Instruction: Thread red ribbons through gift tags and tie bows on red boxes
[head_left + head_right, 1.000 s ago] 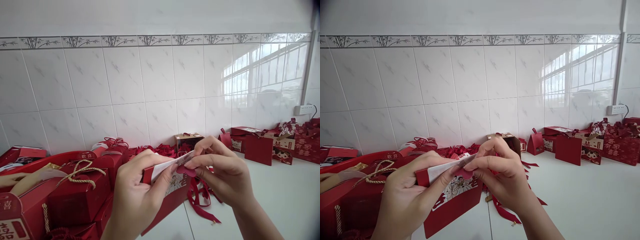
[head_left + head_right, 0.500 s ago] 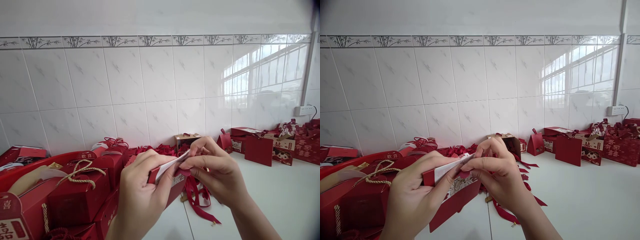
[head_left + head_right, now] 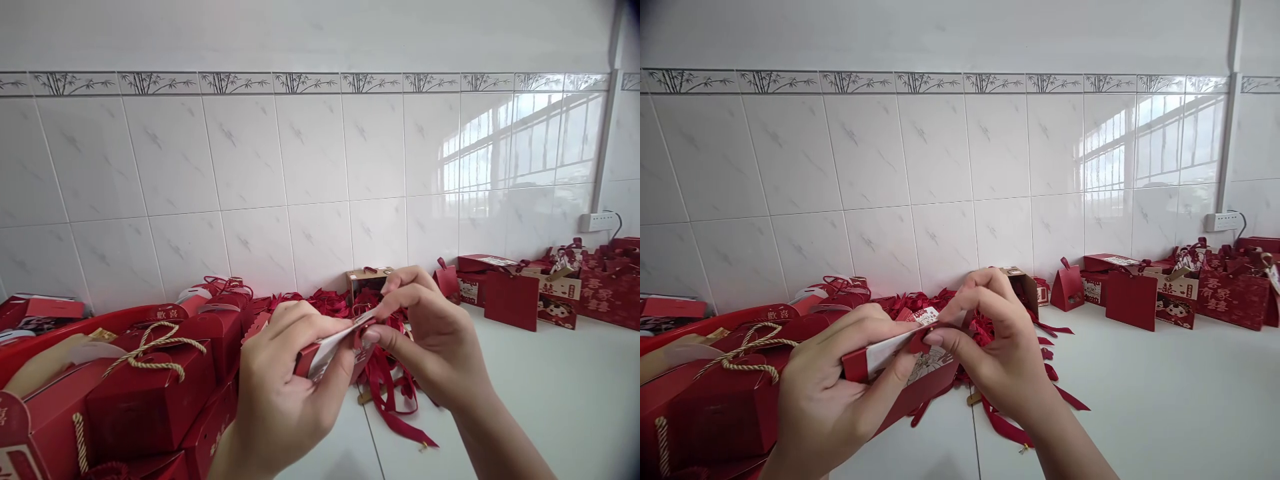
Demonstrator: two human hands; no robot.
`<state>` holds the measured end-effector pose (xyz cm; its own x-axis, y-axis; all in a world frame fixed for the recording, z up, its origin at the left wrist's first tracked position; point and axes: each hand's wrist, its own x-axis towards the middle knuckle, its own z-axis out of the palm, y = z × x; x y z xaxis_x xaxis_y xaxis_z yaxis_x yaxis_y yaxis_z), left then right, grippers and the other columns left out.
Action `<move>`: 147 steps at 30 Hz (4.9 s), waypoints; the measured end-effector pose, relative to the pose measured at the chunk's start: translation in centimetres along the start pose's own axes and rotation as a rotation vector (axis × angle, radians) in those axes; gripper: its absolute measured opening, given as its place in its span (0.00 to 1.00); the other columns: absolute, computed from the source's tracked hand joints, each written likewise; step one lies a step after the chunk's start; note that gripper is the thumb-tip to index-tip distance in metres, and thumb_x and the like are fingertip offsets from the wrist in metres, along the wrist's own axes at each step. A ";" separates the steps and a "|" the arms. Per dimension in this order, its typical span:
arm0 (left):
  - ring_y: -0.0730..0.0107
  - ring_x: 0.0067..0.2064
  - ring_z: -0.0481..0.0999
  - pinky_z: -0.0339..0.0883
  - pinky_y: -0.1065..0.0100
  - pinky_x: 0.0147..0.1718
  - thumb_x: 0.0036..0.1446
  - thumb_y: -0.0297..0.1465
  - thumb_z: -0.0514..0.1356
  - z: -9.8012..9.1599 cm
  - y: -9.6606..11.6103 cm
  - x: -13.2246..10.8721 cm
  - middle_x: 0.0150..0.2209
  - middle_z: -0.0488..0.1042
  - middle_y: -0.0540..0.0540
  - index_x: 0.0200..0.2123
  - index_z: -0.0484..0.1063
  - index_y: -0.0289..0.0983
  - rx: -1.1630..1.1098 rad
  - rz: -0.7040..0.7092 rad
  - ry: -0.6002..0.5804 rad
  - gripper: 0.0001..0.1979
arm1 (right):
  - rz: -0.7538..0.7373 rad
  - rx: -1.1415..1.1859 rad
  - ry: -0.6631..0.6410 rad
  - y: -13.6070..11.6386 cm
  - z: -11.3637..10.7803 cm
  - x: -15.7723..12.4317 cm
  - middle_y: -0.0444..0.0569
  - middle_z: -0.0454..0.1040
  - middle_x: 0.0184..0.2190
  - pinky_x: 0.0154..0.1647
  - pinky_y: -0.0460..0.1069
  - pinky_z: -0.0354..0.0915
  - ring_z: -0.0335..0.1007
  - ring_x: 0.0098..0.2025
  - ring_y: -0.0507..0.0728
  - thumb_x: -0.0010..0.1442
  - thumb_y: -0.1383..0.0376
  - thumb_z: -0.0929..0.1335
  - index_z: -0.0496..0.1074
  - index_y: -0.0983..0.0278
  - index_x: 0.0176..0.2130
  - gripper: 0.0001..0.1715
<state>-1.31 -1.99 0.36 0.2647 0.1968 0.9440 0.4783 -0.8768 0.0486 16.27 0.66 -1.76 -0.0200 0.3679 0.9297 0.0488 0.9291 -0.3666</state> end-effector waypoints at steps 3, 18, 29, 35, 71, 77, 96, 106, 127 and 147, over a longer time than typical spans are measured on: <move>0.71 0.28 0.69 0.67 0.67 0.28 0.52 0.21 0.60 0.2 0.1 0.0 0.26 0.72 0.49 0.34 0.72 0.37 -0.056 -0.004 -0.020 0.07 | 0.056 0.089 0.014 0.4 0.2 0.2 0.46 0.67 0.39 0.40 0.48 0.67 0.65 0.43 0.54 0.53 0.71 0.75 0.71 0.57 0.38 0.15; 0.76 0.22 0.67 0.63 0.65 0.29 0.49 0.28 0.71 0.4 -0.9 0.2 0.21 0.73 0.54 0.29 0.75 0.38 -0.056 0.219 -0.025 0.07 | 0.544 0.864 -0.403 1.1 -0.7 0.2 0.43 0.68 0.37 0.27 0.42 0.66 0.67 0.31 0.47 0.48 0.73 0.77 0.72 0.63 0.28 0.12; 0.79 0.26 0.71 0.66 0.74 0.27 0.48 0.22 0.69 -1.0 -2.8 0.3 0.24 0.72 0.58 0.29 0.74 0.41 -0.049 -0.065 0.191 0.10 | 0.495 0.482 -0.249 1.6 -2.1 1.0 0.44 0.69 0.37 0.37 0.45 0.67 0.68 0.38 0.51 0.56 0.60 0.75 0.70 0.60 0.38 0.13; 0.82 0.24 0.70 0.66 0.80 0.25 0.48 0.23 0.69 -0.5 -2.7 0.3 0.22 0.71 0.60 0.26 0.73 0.41 0.016 -0.136 0.260 0.09 | 0.392 0.012 -0.254 0.1 -0.2 0.6 0.44 0.73 0.29 0.31 0.46 0.64 0.67 0.32 0.51 0.49 0.61 0.78 0.76 0.61 0.32 0.12; 0.75 0.22 0.71 0.62 0.64 0.31 0.52 0.28 0.69 1.2 -2.5 0.5 0.23 0.76 0.55 0.31 0.72 0.39 0.069 0.328 -0.057 0.07 | 0.437 0.499 -0.018 1.0 -2.0 0.8 0.48 0.79 0.45 0.50 0.52 0.72 0.75 0.50 0.56 0.60 0.68 0.70 0.77 0.57 0.44 0.11; 0.74 0.23 0.72 0.61 0.62 0.32 0.52 0.27 0.69 0.8 -2.9 0.3 0.24 0.77 0.54 0.32 0.72 0.39 0.077 0.306 -0.052 0.08 | 0.401 0.413 -0.122 0.8 -1.7 0.9 0.46 0.75 0.35 0.36 0.46 0.73 0.74 0.37 0.52 0.54 0.66 0.75 0.79 0.59 0.33 0.03; 0.74 0.22 0.72 0.62 0.63 0.31 0.51 0.27 0.69 1.0 -2.4 0.5 0.23 0.77 0.55 0.31 0.72 0.40 0.029 0.306 -0.066 0.08 | 0.526 0.490 -0.334 -0.2 -1.9 1.0 0.49 0.81 0.35 0.36 0.45 0.73 0.77 0.35 0.52 0.59 0.66 0.72 0.81 0.61 0.38 0.06; 0.73 0.23 0.74 0.63 0.63 0.31 0.51 0.27 0.69 0.7 -2.4 0.4 0.25 0.79 0.54 0.31 0.71 0.40 0.055 0.313 -0.044 0.09 | 0.324 0.378 -0.441 0.3 -2.5 0.5 0.50 0.75 0.39 0.43 0.51 0.71 0.73 0.42 0.56 0.62 0.66 0.69 0.77 0.61 0.38 0.05; 0.70 0.29 0.77 0.67 0.65 0.31 0.49 0.23 0.70 1.3 -1.8 0.4 0.29 0.79 0.48 0.35 0.74 0.35 -0.016 0.322 0.017 0.10 | 0.167 0.389 -0.415 0.1 -2.4 0.4 0.51 0.71 0.45 0.53 0.56 0.67 0.68 0.53 0.60 0.59 0.74 0.68 0.78 0.57 0.40 0.15; 0.72 0.30 0.79 0.73 0.70 0.31 0.49 0.24 0.69 2.0 -2.2 0.1 0.28 0.81 0.49 0.30 0.78 0.36 -0.089 0.020 0.064 0.04 | 0.150 0.472 -0.237 1.3 -1.1 0.1 0.48 0.74 0.39 0.47 0.52 0.68 0.69 0.47 0.57 0.51 0.79 0.65 0.74 0.58 0.41 0.22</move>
<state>-0.66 0.79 -0.28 0.2184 0.1529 0.9638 0.3965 -0.9163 0.0555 17.45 1.83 -2.10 -0.2748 0.4451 0.8523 -0.3840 0.7618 -0.5217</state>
